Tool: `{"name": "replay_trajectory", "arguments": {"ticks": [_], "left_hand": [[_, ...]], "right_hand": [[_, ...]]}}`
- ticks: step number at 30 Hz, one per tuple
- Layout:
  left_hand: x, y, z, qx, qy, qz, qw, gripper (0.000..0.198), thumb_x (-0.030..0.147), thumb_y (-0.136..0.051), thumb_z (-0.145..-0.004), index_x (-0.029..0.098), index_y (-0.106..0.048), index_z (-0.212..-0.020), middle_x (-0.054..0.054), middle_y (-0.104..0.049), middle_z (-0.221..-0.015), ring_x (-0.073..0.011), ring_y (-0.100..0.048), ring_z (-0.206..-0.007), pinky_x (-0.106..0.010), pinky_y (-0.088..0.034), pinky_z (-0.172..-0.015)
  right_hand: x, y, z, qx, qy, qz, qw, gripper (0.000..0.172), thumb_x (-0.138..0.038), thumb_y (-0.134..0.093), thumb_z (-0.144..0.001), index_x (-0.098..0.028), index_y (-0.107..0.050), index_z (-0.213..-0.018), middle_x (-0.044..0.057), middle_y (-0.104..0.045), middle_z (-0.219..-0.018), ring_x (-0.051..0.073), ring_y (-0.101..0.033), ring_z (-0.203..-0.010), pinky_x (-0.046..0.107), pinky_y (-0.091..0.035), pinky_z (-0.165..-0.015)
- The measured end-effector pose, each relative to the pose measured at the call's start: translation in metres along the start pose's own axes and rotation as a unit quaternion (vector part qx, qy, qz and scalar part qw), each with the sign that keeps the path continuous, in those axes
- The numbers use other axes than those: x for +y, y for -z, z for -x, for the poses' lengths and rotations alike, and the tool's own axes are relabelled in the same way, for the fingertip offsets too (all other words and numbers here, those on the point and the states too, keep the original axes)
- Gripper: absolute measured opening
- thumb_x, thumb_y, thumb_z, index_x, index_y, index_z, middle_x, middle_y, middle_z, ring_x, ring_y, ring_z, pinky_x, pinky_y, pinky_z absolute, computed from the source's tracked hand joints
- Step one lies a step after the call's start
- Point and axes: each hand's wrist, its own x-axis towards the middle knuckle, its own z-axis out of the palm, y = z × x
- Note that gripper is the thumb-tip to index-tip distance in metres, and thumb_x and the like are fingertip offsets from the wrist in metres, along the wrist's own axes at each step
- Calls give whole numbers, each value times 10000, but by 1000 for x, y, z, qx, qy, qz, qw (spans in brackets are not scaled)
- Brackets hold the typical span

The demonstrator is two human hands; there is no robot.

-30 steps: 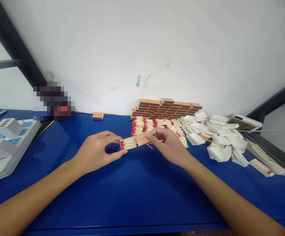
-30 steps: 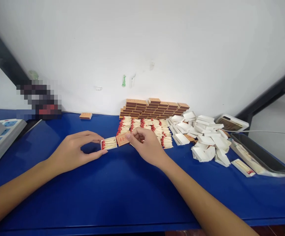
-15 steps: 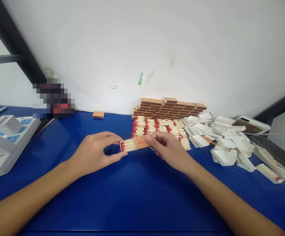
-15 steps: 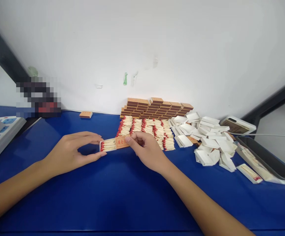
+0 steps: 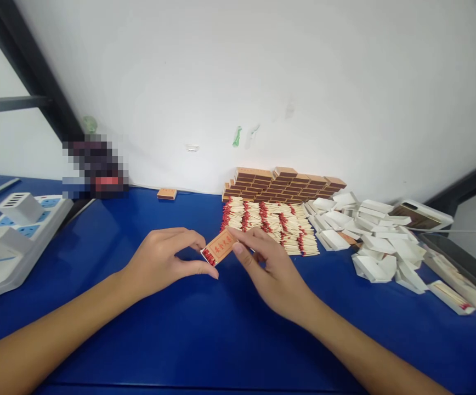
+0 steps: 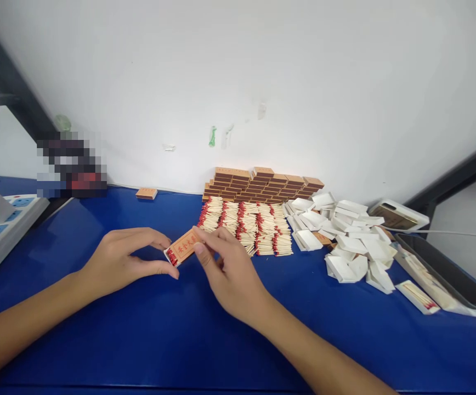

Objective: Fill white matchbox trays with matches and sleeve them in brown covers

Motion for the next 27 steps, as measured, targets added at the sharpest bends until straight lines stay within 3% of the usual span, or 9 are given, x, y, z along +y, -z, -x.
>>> {"name": "replay_trajectory", "arguments": {"ticks": [4,8,14,18,22,27], "left_hand": [[3,-3,1,10,-6,-2,1000,544,627,-822,-843,227,-702,-1192,16,-837,-938,-153,-807,-804,-242,-622,-793],[5,-3,2,-3,3,-4,1000,608,652,-814,-839,249,-687,-1277,16,-840,-971,-162,-816,-843,-248,-629,-814],[0,-1,3,-56,35,14,998,734,645,-769,-892,288,-556,-1497,10,-842,-1100,-182,-822,-991,-265,-633,-920],[-3,-4,5,-65,29,4,997,724,664,-755,-882,290,-558,-1470,28,-845,-1071,-177,-819,-1000,-253,-624,-908],[-6,-4,4,-69,42,-18,997,662,662,-741,-916,271,-602,-1432,-8,-832,-1172,-205,-811,-1051,-290,-617,-951],[-42,11,-18,-167,82,-54,981,506,632,-705,-961,258,-703,-1303,-47,-785,-1282,-238,-764,-1133,-330,-585,-975]], "right_hand": [[-6,-8,9,-16,39,-1,999,413,-415,-536,-1105,-345,-665,-1492,99,-676,-1333,266,-647,-1258,461,-616,-1004],[-4,-11,12,-55,40,-1,998,473,-423,-514,-1120,-327,-576,-1579,95,-683,-1475,296,-648,-1353,565,-534,-1160],[-1,-7,9,-72,40,35,996,492,-428,-503,-1121,-289,-571,-1587,112,-651,-1527,299,-621,-1400,543,-512,-1186],[-3,-7,10,-92,23,45,994,496,-426,-503,-1121,-265,-575,-1584,130,-627,-1555,310,-623,-1389,560,-514,-1177],[-5,-5,9,-78,44,64,994,499,-423,-486,-1128,-249,-565,-1589,131,-594,-1601,324,-560,-1474,588,-462,-1231],[1,3,3,-19,92,146,985,509,-451,-498,-1113,-253,-559,-1578,155,-640,-1534,355,-592,-1429,622,-516,-1174]]}}
